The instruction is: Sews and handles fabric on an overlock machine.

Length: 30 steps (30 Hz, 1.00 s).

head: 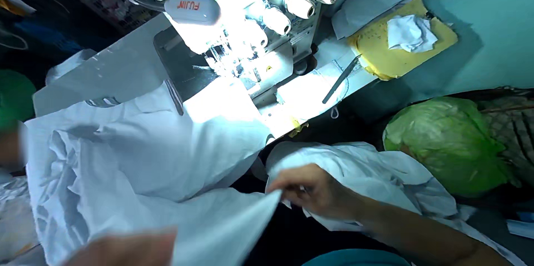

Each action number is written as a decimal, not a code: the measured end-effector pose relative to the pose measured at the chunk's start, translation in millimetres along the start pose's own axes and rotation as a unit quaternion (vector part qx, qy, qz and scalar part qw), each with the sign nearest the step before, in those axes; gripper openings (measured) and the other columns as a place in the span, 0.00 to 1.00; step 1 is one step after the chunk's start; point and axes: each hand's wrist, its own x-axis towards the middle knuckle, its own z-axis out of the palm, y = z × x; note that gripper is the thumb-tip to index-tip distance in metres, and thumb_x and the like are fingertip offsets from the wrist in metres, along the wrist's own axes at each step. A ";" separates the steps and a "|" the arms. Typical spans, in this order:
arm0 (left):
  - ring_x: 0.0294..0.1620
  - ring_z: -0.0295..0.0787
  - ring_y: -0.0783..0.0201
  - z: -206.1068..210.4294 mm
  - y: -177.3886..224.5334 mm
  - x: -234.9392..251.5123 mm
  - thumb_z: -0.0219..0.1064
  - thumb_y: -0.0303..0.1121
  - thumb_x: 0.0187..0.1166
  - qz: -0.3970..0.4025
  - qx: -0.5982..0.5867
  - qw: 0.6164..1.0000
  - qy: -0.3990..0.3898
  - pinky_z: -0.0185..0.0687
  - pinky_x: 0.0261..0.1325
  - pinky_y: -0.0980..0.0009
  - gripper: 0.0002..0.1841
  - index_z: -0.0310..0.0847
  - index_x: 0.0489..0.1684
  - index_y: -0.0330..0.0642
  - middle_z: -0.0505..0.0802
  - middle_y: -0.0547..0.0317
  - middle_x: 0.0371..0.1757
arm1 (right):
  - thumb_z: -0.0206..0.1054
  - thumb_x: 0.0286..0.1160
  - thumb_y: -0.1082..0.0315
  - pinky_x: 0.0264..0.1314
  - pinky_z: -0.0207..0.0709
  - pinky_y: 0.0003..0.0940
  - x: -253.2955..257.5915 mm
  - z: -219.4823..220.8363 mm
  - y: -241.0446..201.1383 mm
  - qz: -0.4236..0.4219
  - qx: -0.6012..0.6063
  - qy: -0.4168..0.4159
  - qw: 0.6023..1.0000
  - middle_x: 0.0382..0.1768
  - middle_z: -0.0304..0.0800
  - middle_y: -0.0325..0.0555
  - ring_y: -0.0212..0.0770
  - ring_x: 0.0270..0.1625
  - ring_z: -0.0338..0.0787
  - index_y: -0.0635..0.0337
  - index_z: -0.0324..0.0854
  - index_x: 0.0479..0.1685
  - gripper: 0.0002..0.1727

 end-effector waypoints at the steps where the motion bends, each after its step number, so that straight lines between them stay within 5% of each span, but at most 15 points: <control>1: 0.42 0.88 0.66 18.4 -24.7 -0.3 0.56 0.35 0.90 -0.013 0.054 0.998 0.033 0.80 0.51 0.73 0.13 0.82 0.42 0.36 0.89 0.50 0.37 | 0.64 0.80 0.73 0.42 0.79 0.14 7.5 -1.2 8.7 0.033 -0.020 0.032 0.999 0.32 0.92 0.47 0.23 0.34 0.86 0.71 0.89 0.42 0.10; 4: 0.37 0.86 0.67 77.6 -88.9 43.4 0.57 0.36 0.91 -0.001 0.039 0.995 0.088 0.80 0.44 0.76 0.16 0.83 0.45 0.30 0.90 0.45 0.36 | 0.73 0.73 0.66 0.32 0.70 0.13 33.9 -5.3 45.4 0.126 -0.076 0.166 0.975 0.23 0.84 0.34 0.16 0.27 0.77 0.64 0.88 0.27 0.11; 6: 0.38 0.85 0.70 94.1 -107.4 61.7 0.59 0.34 0.90 -0.022 -0.019 0.998 0.047 0.79 0.46 0.79 0.16 0.84 0.45 0.25 0.90 0.43 0.37 | 0.78 0.67 0.65 0.34 0.70 0.16 42.7 -8.7 66.5 0.127 -0.124 0.220 0.959 0.27 0.81 0.37 0.22 0.30 0.76 0.62 0.85 0.21 0.13; 10: 0.30 0.78 0.79 105.7 -122.5 68.9 0.60 0.37 0.89 -0.041 -0.050 0.998 0.012 0.72 0.36 0.85 0.15 0.83 0.42 0.30 0.86 0.54 0.31 | 0.73 0.73 0.70 0.38 0.82 0.19 46.5 -12.0 69.9 0.180 -0.104 0.198 0.958 0.46 0.88 0.48 0.25 0.34 0.84 0.67 0.89 0.30 0.08; 15: 0.39 0.82 0.85 102.8 -124.5 72.4 0.61 0.31 0.87 -0.042 -0.088 0.995 0.018 0.76 0.47 0.88 0.11 0.84 0.50 0.30 0.90 0.57 0.42 | 0.77 0.68 0.75 0.21 0.77 0.17 48.0 -11.2 67.9 0.255 0.045 0.234 0.937 0.23 0.90 0.39 0.22 0.16 0.80 0.67 0.90 0.33 0.03; 19: 0.40 0.82 0.85 103.8 -121.9 85.6 0.61 0.29 0.87 -0.029 -0.097 0.995 0.026 0.75 0.47 0.89 0.10 0.85 0.48 0.30 0.91 0.56 0.43 | 0.77 0.64 0.79 0.23 0.80 0.18 50.7 -5.5 67.8 0.257 0.077 0.290 0.919 0.24 0.91 0.40 0.23 0.18 0.83 0.67 0.88 0.27 0.04; 23: 0.31 0.77 0.87 121.9 -133.6 91.0 0.64 0.27 0.84 -0.038 -0.166 0.985 0.026 0.72 0.36 0.93 0.04 0.80 0.47 0.35 0.85 0.64 0.36 | 0.77 0.60 0.80 0.20 0.80 0.19 54.0 0.0 70.8 0.267 0.065 0.333 0.902 0.20 0.87 0.39 0.24 0.16 0.81 0.66 0.85 0.22 0.06; 25: 0.36 0.79 0.86 121.5 -131.6 93.9 0.64 0.27 0.83 -0.049 -0.179 0.983 0.004 0.75 0.41 0.91 0.04 0.82 0.45 0.35 0.86 0.64 0.40 | 0.77 0.56 0.78 0.20 0.79 0.20 49.6 0.6 68.9 0.279 0.036 0.331 0.901 0.18 0.84 0.36 0.24 0.16 0.80 0.62 0.81 0.20 0.09; 28: 0.46 0.83 0.81 116.2 -122.4 99.9 0.67 0.29 0.80 -0.051 -0.162 0.985 -0.022 0.77 0.54 0.85 0.08 0.88 0.38 0.32 0.89 0.60 0.43 | 0.76 0.55 0.73 0.26 0.74 0.19 30.9 -0.6 63.7 0.278 -0.039 0.255 0.925 0.24 0.83 0.37 0.23 0.23 0.79 0.65 0.80 0.29 0.09; 30: 0.43 0.83 0.82 118.0 -118.0 95.6 0.70 0.31 0.77 -0.063 -0.134 0.989 -0.027 0.77 0.49 0.87 0.07 0.92 0.36 0.36 0.89 0.62 0.40 | 0.76 0.56 0.73 0.27 0.75 0.17 17.9 -1.1 64.0 0.287 -0.039 0.220 0.932 0.28 0.85 0.38 0.22 0.25 0.81 0.66 0.81 0.37 0.12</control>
